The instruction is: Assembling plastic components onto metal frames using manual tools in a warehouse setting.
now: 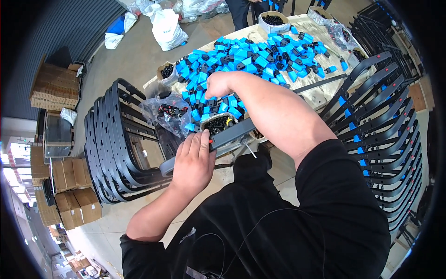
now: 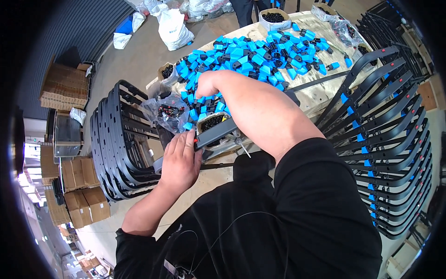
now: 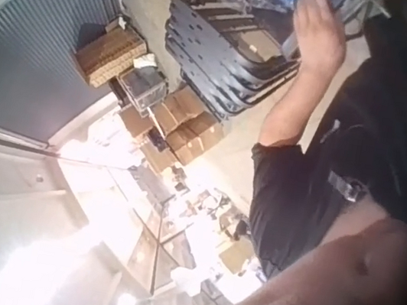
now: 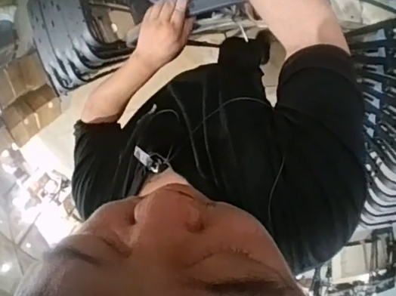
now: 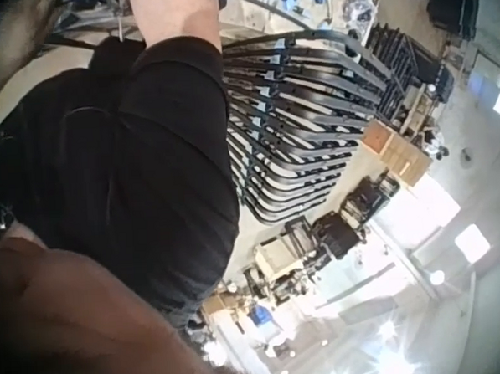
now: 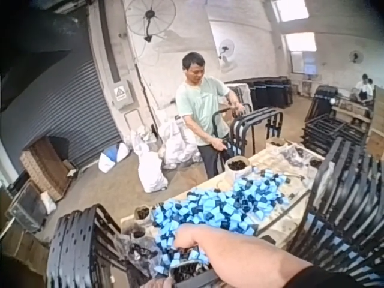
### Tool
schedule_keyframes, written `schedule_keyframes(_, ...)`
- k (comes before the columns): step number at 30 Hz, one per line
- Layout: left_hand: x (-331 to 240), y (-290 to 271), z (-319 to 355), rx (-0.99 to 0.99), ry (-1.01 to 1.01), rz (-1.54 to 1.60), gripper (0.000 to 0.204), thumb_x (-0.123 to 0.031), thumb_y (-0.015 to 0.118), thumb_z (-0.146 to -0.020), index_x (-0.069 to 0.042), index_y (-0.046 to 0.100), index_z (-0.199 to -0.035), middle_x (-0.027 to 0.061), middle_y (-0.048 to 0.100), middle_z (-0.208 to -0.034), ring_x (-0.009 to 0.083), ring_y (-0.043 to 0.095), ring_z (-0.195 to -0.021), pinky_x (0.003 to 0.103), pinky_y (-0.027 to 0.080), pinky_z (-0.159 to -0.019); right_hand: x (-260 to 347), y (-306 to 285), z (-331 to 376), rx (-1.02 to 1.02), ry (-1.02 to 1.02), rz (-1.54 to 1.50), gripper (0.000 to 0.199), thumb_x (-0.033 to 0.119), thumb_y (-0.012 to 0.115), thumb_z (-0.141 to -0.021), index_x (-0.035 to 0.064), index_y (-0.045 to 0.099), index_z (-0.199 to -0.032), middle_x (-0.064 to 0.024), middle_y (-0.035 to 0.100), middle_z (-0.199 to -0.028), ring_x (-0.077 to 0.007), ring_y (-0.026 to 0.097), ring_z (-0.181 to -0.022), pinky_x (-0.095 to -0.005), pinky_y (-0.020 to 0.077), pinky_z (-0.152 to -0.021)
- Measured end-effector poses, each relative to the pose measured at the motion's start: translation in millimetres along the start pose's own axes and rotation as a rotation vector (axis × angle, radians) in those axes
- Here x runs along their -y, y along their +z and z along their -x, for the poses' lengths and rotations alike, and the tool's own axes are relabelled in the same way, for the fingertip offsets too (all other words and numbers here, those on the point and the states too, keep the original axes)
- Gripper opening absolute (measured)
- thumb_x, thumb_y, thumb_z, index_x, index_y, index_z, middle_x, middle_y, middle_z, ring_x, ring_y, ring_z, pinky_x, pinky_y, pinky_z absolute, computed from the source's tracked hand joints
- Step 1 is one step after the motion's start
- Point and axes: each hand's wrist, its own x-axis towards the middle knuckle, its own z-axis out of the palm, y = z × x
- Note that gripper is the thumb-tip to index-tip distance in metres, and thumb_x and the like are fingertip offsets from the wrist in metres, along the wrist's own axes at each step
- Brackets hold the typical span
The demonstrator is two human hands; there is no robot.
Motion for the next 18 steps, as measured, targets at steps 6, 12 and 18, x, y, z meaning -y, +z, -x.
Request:
schedule_keyframes(6, 2, 5, 1, 0.026, -0.011, 0.037, 0.059, -0.019, 0.068, -0.09, 0.005, 0.048, -0.14, 0.0236, 0.059, -0.13, 0.0395, 0.056, -0.122, 0.048, 0.045, -0.104, -29, 10, -12, -0.088, -0.037, 0.022, 0.046, 0.041, 0.073, -0.087, 0.0053, 0.076, -0.115, -0.0161, 0.075, -0.105, -0.0286, 0.071, -0.094, -0.0423, 0.057, -0.081)
schedule_keyframes(12, 9, -20, 34, -0.073, -0.208, 0.014, 0.064, -0.031, 0.077, -0.081, -0.003, 0.055, -0.135, 0.0192, 0.065, -0.117, 0.0362, 0.061, -0.111, 0.047, 0.046, -0.097, -23, 4, 17, -0.153, 0.152, -0.01, 0.046, 0.042, 0.072, -0.087, 0.0045, 0.076, -0.114, -0.0182, 0.075, -0.108, -0.0328, 0.071, -0.099, -0.0442, 0.0547, -0.088)
schedule_keyframes(18, 20, 12, 86, -0.316, -0.268, 0.043, 0.039, -0.027, 0.084, -0.068, -0.006, 0.065, -0.094, 0.0141, 0.066, -0.085, 0.0338, 0.067, -0.082, 0.044, 0.053, -0.075, -3, 19, 44, -0.286, 0.061, 0.157, 0.051, 0.048, 0.07, -0.085, 0.0045, 0.078, -0.109, -0.0191, 0.073, -0.116, -0.0316, 0.069, -0.108, -0.0449, 0.0503, -0.098)
